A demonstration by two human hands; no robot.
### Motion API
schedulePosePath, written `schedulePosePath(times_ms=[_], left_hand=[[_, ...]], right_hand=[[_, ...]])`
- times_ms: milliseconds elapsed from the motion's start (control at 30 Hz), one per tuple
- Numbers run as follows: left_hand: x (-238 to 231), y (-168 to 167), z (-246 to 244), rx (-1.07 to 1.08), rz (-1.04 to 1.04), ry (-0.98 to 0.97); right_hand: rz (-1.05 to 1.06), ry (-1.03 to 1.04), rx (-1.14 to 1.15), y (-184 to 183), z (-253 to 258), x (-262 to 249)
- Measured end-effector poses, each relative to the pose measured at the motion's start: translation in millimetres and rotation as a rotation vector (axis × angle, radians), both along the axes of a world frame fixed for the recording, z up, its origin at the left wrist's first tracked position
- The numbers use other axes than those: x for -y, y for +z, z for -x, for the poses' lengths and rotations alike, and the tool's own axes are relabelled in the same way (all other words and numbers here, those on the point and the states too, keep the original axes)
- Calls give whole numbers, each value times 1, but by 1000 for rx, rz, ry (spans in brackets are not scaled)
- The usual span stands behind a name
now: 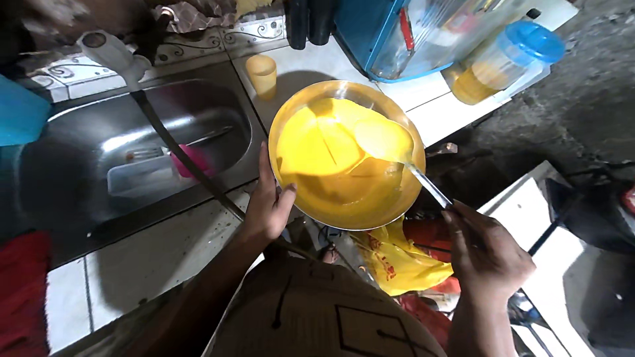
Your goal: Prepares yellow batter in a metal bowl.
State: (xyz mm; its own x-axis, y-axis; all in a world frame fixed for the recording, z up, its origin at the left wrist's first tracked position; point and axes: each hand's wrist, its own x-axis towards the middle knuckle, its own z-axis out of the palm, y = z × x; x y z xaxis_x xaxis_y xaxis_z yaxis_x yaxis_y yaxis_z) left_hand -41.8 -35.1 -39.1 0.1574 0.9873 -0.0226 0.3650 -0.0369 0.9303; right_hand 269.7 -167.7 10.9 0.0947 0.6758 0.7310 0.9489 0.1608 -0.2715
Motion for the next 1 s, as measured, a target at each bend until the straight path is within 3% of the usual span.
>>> schedulePosePath(times_ms=[233,467,533,600,700,800,1000], left_hand=[[0,0,0,-1,-2,3],[-5,9,1,1,101,-13],[-5,9,0,32,123,-6],[-6,9,-1,47,107,-21],[-7,9,1,67,123,-33],[-10,14,0,60,148,-19],[-41,13,-12,340,94,149]], right_hand=[[56,34,-5,8,1,-11],[863,-300,187,61,31,-81],[1015,-264,296,58,53,-104],[1051,-82,408,59,57,-106],[1067,79,443,76,19,-103],[1009,-122,519,81,10,-113],[338,-48,399,31,-11,-91]])
